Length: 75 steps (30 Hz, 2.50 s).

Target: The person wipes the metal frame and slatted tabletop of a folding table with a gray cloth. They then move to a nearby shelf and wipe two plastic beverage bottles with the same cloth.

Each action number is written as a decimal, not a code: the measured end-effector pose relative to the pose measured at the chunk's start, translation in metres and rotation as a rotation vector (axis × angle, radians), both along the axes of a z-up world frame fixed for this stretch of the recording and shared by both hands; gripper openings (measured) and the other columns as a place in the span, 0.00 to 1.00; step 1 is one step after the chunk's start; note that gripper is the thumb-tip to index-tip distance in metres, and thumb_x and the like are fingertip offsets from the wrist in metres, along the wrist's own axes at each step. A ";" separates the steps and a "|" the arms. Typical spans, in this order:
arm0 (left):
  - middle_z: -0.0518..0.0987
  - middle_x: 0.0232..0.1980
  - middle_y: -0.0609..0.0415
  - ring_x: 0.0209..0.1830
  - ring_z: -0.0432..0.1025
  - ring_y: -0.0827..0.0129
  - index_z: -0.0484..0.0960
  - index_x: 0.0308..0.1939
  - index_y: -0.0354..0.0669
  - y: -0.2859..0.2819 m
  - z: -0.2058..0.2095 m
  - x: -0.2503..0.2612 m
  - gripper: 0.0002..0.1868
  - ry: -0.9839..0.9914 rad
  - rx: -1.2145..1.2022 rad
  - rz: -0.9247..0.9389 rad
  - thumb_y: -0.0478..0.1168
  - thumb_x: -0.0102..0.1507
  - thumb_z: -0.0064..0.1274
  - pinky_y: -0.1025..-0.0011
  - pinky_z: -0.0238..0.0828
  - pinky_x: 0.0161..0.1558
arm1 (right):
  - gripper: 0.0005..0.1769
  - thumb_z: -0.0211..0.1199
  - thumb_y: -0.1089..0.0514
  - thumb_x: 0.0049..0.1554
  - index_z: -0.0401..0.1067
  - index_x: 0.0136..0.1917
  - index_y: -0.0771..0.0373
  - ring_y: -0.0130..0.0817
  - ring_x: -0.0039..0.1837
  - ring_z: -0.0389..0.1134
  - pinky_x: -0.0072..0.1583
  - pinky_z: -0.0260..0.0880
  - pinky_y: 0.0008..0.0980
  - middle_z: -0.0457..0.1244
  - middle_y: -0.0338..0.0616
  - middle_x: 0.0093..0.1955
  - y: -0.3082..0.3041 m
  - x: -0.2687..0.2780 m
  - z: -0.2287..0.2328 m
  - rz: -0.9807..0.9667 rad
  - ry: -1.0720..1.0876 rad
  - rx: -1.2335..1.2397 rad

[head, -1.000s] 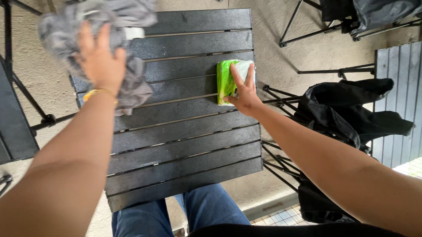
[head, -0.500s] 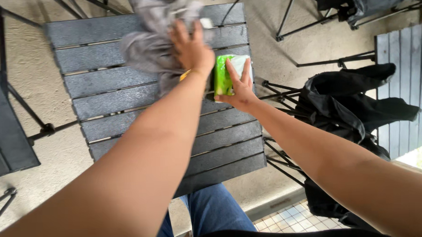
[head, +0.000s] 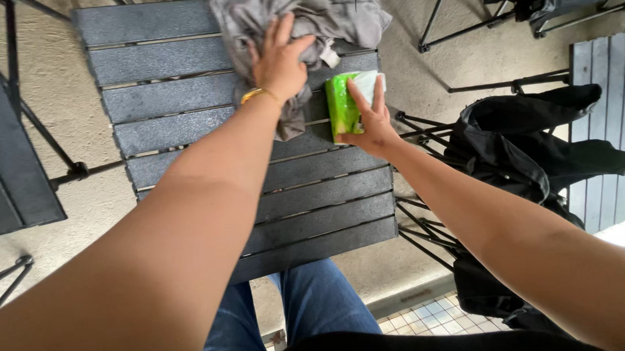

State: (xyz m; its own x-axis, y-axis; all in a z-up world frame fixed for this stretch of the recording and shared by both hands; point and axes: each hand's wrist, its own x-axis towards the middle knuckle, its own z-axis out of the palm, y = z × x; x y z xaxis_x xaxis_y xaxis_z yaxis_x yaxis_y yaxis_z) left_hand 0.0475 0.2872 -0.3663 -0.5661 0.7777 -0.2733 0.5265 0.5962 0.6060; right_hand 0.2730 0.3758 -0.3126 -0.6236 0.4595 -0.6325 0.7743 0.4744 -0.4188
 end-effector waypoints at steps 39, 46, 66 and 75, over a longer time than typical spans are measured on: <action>0.50 0.80 0.50 0.73 0.50 0.45 0.65 0.76 0.64 -0.140 0.039 -0.030 0.37 0.222 -0.227 0.322 0.46 0.64 0.63 0.36 0.55 0.60 | 0.64 0.75 0.56 0.44 0.41 0.83 0.29 0.65 0.78 0.47 0.72 0.59 0.54 0.29 0.56 0.86 -0.042 0.081 0.025 -0.456 -0.022 0.043; 0.55 0.76 0.40 0.68 0.59 0.36 0.71 0.74 0.62 -0.233 0.050 -0.026 0.40 0.204 -0.197 0.564 0.39 0.58 0.65 0.51 0.61 0.69 | 0.65 0.76 0.56 0.43 0.41 0.84 0.35 0.65 0.78 0.48 0.74 0.56 0.53 0.34 0.63 0.85 -0.068 0.066 0.025 -0.428 0.200 0.068; 0.30 0.82 0.33 0.82 0.36 0.29 0.58 0.79 0.60 -0.246 0.121 -0.046 0.56 0.017 -0.066 -0.011 0.54 0.52 0.73 0.39 0.48 0.75 | 0.70 0.76 0.57 0.43 0.32 0.86 0.54 0.57 0.75 0.55 0.75 0.57 0.48 0.51 0.62 0.74 -0.157 0.030 0.057 -0.627 0.447 0.178; 0.12 0.80 0.51 0.81 0.14 0.37 0.44 0.82 0.75 -0.247 0.113 -0.006 0.66 -0.061 -0.559 -0.095 0.76 0.47 0.64 0.17 0.35 0.66 | 0.69 0.77 0.57 0.44 0.34 0.86 0.51 0.61 0.72 0.54 0.71 0.57 0.53 0.50 0.62 0.72 -0.156 0.059 0.053 -0.669 0.289 0.264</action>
State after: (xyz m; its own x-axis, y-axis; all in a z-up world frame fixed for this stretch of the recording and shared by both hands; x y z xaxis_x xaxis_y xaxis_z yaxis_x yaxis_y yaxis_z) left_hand 0.0413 0.0400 -0.2531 -0.4711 0.5517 -0.6882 0.5671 0.7871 0.2428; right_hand 0.3319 0.2199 -0.2599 -0.2838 0.9094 -0.3039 0.8082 0.0563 -0.5862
